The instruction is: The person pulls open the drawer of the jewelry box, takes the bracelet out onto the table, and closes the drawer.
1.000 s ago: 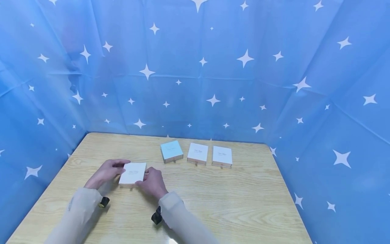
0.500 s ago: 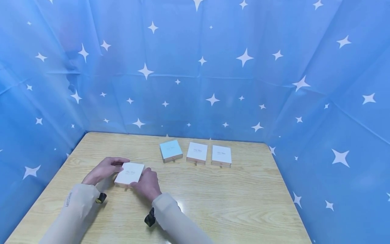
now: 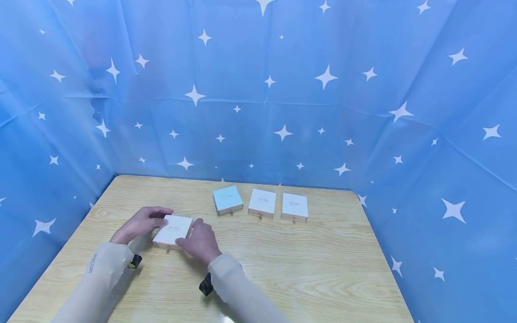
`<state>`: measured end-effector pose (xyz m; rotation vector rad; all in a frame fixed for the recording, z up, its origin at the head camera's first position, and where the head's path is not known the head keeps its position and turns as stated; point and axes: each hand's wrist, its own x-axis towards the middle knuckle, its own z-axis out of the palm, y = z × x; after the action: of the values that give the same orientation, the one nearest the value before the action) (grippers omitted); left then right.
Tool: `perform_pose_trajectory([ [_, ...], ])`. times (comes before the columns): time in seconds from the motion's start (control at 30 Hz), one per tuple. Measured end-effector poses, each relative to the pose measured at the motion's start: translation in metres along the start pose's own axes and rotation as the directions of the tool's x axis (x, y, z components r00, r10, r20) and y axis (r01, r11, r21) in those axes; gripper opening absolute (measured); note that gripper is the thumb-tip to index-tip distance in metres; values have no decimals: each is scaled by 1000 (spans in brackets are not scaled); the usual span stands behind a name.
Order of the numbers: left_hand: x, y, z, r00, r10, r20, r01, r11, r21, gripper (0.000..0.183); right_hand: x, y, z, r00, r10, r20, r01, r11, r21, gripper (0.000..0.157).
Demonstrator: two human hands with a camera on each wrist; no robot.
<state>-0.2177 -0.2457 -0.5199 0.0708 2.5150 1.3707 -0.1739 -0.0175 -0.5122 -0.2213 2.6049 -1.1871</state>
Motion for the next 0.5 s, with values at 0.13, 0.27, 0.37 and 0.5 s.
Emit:
perform_pose_trajectory([
  [0.13, 2, 6, 0, 999, 21, -37, -21, 1000, -4, 49, 1, 3, -12, 995, -98, 3, 98, 992, -81, 62],
  [0.27, 4, 16, 2, 998, 42, -52, -42, 999, 1, 58, 3, 7, -25, 980, -199, 16, 198, 963, -185, 64],
  [0.37, 7, 23, 5, 996, 61, -58, -62, 998, -9, 64, 4, 12, -34, 964, -262, 36, 263, 932, -250, 68],
  [0.5, 14, 32, 13, 993, 97, -61, -97, 995, -7, 66, 7, 21, -50, 949, -311, 49, 312, 905, -290, 75],
])
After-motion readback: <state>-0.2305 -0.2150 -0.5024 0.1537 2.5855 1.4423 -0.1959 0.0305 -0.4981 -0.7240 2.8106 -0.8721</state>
